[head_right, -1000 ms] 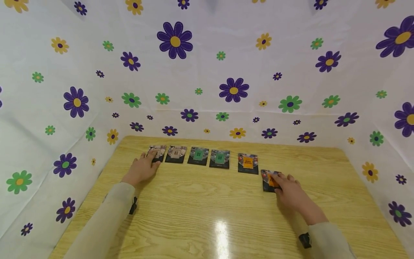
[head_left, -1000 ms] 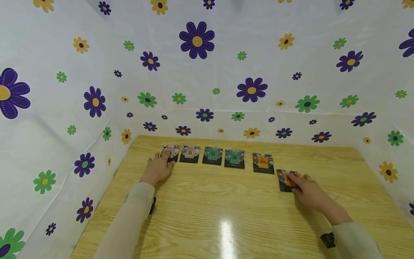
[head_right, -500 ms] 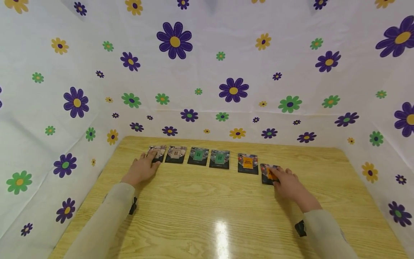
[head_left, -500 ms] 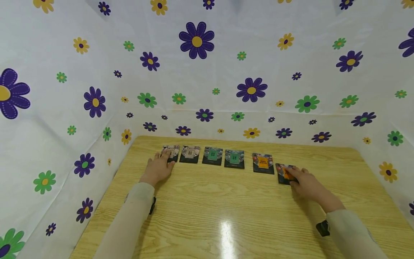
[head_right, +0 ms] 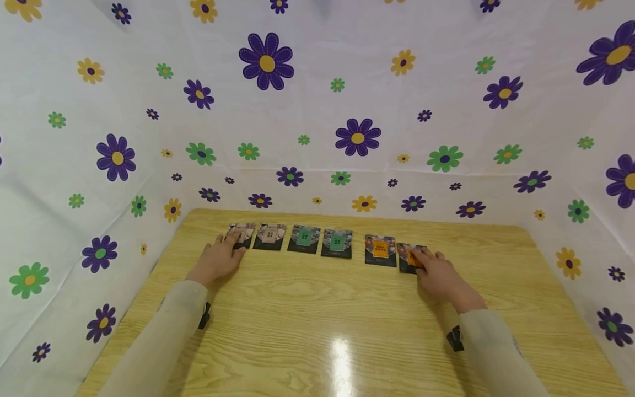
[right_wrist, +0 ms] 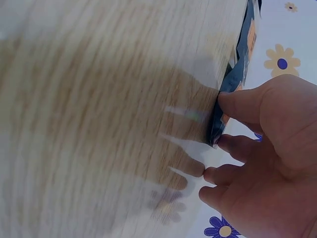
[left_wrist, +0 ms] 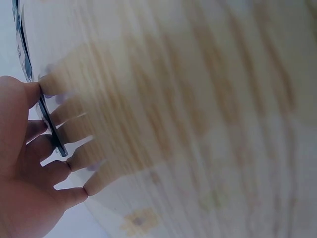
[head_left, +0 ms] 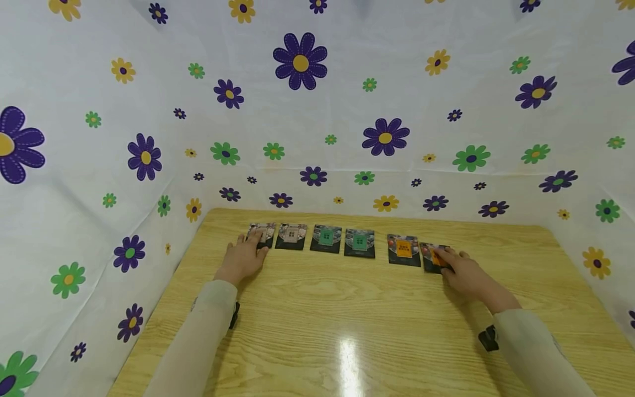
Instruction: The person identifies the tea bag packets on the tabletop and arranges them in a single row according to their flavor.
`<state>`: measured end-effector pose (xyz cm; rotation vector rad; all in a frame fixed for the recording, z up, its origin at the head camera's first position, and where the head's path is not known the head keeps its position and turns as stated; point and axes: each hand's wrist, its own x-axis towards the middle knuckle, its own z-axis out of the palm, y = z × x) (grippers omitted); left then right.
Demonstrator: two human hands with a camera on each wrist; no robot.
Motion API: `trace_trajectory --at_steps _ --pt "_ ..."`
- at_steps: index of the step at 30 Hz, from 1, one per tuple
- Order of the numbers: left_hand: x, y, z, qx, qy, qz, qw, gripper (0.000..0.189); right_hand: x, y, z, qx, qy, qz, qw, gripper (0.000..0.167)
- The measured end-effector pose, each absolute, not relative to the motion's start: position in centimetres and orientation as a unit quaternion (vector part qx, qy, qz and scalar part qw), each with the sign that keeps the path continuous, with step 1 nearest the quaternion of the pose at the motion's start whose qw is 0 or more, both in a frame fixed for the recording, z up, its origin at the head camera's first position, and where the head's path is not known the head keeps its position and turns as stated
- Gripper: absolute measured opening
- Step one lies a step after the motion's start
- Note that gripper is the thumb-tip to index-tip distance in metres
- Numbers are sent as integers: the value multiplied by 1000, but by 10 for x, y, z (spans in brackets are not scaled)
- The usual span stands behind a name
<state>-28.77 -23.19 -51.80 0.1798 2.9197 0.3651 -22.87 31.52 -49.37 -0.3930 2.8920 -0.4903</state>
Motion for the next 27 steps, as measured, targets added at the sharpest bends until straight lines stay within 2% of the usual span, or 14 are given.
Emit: trace_trajectory --at_steps 17,27 --pt "-288 -233 -520 59 984 142 93 67 -239 313 -491 -109 974 -164 113 59" --pt "-291 -234 -513 67 980 167 80 68 -242 311 -484 -123 978 -150 79 52"
